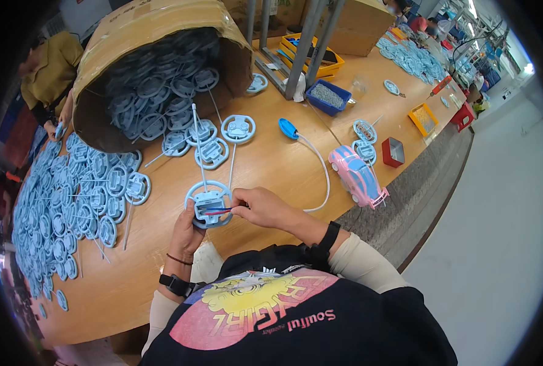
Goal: The person sits at a table in a workshop and assembles small electronic components. They pick up light blue circular plastic parts and use a pair of pliers to insert or adjust wires within them. The person handles the parts one by one, repeating the process for multiple units.
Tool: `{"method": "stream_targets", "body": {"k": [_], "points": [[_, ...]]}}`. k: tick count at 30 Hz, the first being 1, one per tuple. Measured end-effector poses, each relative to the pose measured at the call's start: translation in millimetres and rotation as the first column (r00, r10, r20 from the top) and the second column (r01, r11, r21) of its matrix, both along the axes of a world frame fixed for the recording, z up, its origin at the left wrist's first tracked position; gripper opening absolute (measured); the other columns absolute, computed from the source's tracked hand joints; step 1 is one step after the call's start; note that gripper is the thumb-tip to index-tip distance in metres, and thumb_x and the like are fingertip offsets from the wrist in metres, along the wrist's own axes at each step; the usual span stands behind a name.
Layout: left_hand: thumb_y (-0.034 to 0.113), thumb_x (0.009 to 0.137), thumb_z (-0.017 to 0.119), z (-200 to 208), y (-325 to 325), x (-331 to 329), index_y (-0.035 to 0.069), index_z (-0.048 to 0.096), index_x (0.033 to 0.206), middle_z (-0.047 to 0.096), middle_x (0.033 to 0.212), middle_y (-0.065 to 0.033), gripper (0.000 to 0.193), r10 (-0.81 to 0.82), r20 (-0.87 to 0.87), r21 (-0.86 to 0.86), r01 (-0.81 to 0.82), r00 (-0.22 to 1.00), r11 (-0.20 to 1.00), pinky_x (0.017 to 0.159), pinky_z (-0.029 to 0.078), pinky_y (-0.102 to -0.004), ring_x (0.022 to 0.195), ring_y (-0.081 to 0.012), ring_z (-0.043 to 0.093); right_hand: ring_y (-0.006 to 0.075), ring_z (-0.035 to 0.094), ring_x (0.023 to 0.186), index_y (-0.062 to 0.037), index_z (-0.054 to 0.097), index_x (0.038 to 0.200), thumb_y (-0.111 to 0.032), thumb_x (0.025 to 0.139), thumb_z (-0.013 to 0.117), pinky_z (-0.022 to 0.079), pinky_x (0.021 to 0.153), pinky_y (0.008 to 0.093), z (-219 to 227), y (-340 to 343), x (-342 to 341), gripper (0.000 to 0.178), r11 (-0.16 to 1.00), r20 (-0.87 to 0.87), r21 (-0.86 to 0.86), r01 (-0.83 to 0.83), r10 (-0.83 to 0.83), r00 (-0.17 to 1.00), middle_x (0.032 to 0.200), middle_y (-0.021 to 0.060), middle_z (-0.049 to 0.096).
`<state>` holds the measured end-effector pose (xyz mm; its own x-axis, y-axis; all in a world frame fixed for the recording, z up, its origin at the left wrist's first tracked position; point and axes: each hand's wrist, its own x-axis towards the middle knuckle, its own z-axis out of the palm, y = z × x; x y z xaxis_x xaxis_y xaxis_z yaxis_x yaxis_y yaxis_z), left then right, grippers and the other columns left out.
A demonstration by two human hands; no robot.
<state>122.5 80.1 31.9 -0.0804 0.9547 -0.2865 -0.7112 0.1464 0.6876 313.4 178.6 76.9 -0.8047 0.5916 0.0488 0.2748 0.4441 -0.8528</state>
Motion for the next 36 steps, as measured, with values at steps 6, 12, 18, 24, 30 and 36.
{"method": "stream_targets", "body": {"k": [6, 12, 18, 24, 30, 36], "points": [[0.034, 0.095, 0.036, -31.9, -19.8, -19.1, 0.001, 0.048, 0.116, 0.057, 0.110, -0.0096, 0.042, 0.007, -0.093, -0.114, -0.017, 0.996, 0.993, 0.084, 0.047, -0.0328, 0.098, -0.0182, 0.056, 0.0321, 0.058, 0.068, -0.0041, 0.055, 0.079, -0.016, 0.075, 0.061, 0.044, 0.059, 0.0394, -23.2, -3.7, -14.2, 0.014, 0.998, 0.036, -0.047, -0.031, 0.033, 0.999, 0.071, 0.0136, 0.060], [0.036, 0.094, 0.037, -31.7, -40.5, -145.7, -0.002, 0.041, 0.123, 0.048, 0.123, -0.0139, 0.048, 0.714, 0.043, 0.103, -0.714, 0.699, 0.693, 0.096, 0.040, -0.0380, 0.112, -0.0258, 0.048, 0.0298, 0.060, 0.068, -0.0029, 0.056, 0.081, -0.017, 0.077, 0.061, 0.046, 0.060, 0.0367, -29.9, 11.1, -4.3, 0.015, 0.986, 0.065, -0.161, 0.041, -0.031, 0.997, 0.073, 0.0139, 0.062], [0.029, 0.091, 0.046, 10.2, 59.9, -172.6, 0.001, 0.039, 0.126, 0.048, 0.123, -0.0169, 0.046, 0.333, -0.229, 0.102, -0.318, 0.915, 0.943, 0.090, 0.043, -0.0354, 0.115, -0.0267, 0.047, 0.0233, 0.061, 0.066, -0.0010, 0.056, 0.084, -0.015, 0.079, 0.061, 0.046, 0.060, 0.0319, -31.2, 23.1, -0.5, 0.015, 0.951, 0.062, -0.289, 0.108, -0.095, 0.994, 0.072, 0.0130, 0.062], [-0.003, 0.072, 0.051, -26.9, 214.6, -73.1, 0.009, 0.049, 0.120, 0.050, 0.120, -0.0151, 0.050, 0.294, -0.890, 0.101, 0.479, -0.348, 0.872, 0.093, 0.039, -0.0405, 0.116, -0.0322, 0.043, 0.0198, 0.060, 0.064, -0.0007, 0.055, 0.084, -0.013, 0.080, 0.061, 0.046, 0.059, 0.0298, -31.8, 25.1, 13.0, 0.014, 0.916, 0.030, -0.356, 0.188, -0.190, 0.981, 0.070, 0.0115, 0.062], [0.002, 0.067, 0.056, -40.4, 252.1, -28.2, 0.010, 0.041, 0.126, 0.037, 0.132, -0.0158, 0.062, 0.251, -0.818, -0.131, 0.592, -0.517, 0.795, 0.096, 0.038, -0.0374, 0.126, -0.0357, 0.027, 0.0082, 0.055, 0.065, 0.0005, 0.054, 0.087, -0.009, 0.083, 0.059, 0.045, 0.059, 0.0222, -31.8, 22.8, 29.4, 0.011, 0.884, 0.016, -0.407, 0.232, -0.247, 0.969, 0.071, 0.0033, 0.058], [0.008, 0.072, 0.057, -54.7, 220.7, -29.3, 0.007, 0.048, 0.117, 0.049, 0.115, -0.0150, 0.045, 0.253, -0.881, 0.023, 0.499, -0.399, 0.866, 0.086, 0.044, -0.0376, 0.110, -0.0324, 0.045, 0.0094, 0.054, 0.061, 0.0007, 0.056, 0.085, -0.010, 0.082, 0.060, 0.044, 0.057, 0.0245, -26.2, 19.8, 27.9, 0.012, 0.855, -0.032, -0.454, 0.249, -0.296, 0.955, 0.068, 0.0041, 0.058]]}}
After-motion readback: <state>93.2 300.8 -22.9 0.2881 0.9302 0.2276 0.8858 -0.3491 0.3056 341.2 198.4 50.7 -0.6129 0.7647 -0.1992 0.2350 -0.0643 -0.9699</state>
